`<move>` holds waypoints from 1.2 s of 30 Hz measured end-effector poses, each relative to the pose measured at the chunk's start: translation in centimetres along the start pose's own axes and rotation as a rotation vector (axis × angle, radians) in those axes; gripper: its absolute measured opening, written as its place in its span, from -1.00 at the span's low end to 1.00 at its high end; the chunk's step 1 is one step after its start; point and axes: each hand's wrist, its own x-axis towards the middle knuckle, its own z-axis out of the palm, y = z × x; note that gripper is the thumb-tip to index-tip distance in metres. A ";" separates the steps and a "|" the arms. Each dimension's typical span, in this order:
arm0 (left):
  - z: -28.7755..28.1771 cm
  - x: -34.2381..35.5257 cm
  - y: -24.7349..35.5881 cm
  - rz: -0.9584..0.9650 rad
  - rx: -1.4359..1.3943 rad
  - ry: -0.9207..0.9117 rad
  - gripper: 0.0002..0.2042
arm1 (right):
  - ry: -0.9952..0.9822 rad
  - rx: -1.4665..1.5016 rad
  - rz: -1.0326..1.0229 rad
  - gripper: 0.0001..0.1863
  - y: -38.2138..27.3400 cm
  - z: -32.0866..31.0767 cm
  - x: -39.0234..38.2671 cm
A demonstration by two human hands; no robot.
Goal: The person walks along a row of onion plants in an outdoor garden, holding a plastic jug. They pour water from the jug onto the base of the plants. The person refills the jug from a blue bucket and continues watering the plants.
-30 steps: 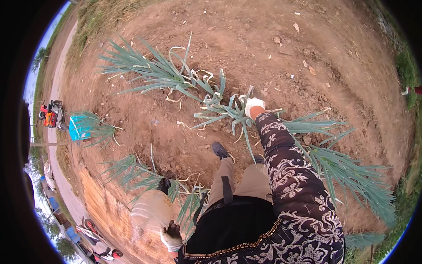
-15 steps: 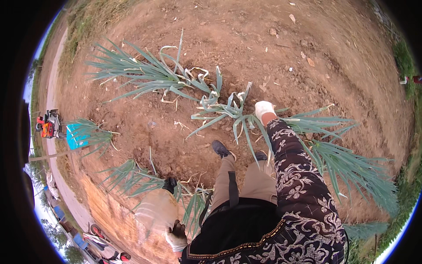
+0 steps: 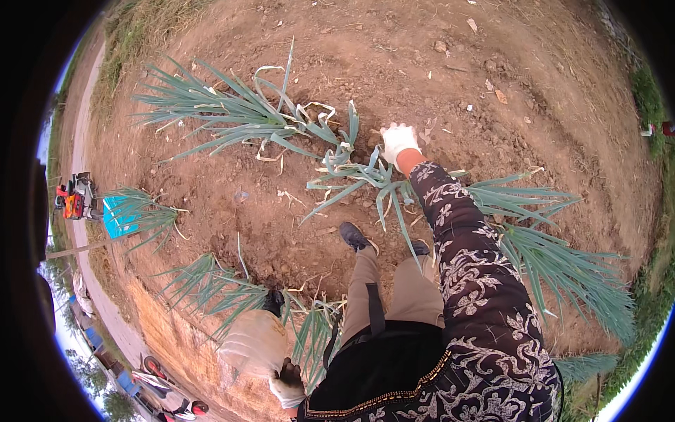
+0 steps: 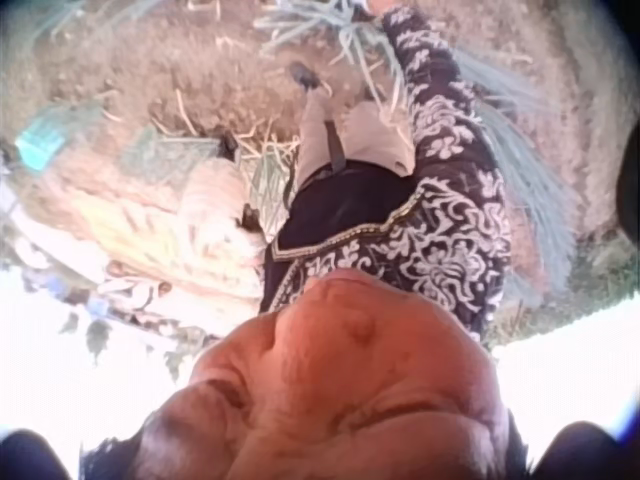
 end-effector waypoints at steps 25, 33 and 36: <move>2.5 -0.5 0.4 -0.005 0.014 0.031 -0.67 | 0.346 0.530 0.415 -0.86 2.5 12.5 -3.5; 4.4 -0.5 -0.1 0.010 0.027 0.043 -0.72 | 0.375 0.725 0.659 -0.55 7.5 9.0 -2.6; 3.7 -0.2 -0.8 -0.017 -0.067 -0.064 -0.78 | 0.246 0.431 0.548 -0.36 5.3 5.5 -2.6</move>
